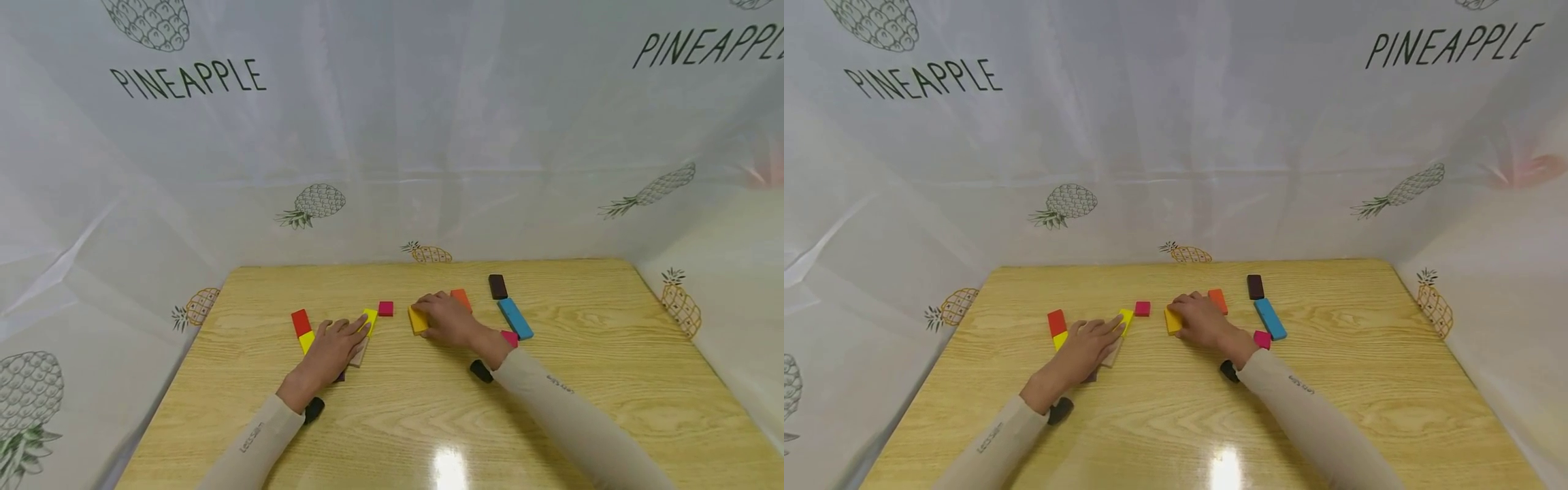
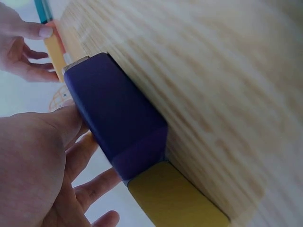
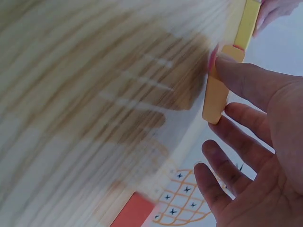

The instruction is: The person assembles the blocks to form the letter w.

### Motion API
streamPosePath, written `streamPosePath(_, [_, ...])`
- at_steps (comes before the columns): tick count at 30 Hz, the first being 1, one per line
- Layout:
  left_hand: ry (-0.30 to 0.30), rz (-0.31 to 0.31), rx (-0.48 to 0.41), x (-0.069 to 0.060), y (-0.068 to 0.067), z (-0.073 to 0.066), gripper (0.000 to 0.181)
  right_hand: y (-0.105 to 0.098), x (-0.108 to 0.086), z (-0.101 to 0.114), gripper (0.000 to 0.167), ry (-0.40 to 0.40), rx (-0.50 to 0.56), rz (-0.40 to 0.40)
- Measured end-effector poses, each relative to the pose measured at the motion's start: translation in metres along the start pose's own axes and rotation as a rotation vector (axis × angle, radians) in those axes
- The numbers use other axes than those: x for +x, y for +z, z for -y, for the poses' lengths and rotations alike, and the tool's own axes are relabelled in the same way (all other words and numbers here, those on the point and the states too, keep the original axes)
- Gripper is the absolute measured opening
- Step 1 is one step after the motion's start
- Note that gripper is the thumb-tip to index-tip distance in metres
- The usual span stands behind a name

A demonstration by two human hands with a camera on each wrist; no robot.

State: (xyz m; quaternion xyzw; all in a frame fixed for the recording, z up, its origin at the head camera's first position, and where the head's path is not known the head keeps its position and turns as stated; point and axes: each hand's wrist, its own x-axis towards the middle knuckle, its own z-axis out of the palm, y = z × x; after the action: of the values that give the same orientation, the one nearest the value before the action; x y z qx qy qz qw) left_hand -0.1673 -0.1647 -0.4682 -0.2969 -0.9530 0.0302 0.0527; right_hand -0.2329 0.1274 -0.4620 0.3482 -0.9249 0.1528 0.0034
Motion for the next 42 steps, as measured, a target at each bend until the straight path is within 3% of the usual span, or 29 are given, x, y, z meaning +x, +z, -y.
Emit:
streamPosePath(13, [-0.011,0.010,-0.044,0.001,-0.003,-0.001,0.047,0.004,0.005,0.021,0.055,-0.016,0.025,0.012])
streamPosePath(19, [-0.010,0.010,0.005,0.001,0.000,0.000,0.046,0.009,0.006,0.023,0.053,-0.006,0.037,0.020])
streamPosePath(26, [-0.010,0.011,0.045,0.001,0.002,0.000,0.047,0.014,0.009,0.024,0.049,-0.033,-0.003,-0.002])
streamPosePath(35, [-0.021,0.018,0.013,0.001,0.002,0.000,0.047,0.013,0.008,0.025,0.051,-0.028,0.005,-0.001])
streamPosePath(42, [-0.017,0.011,0.020,0.001,0.004,0.001,0.048,-0.003,-0.004,0.010,0.057,0.046,0.069,0.004])
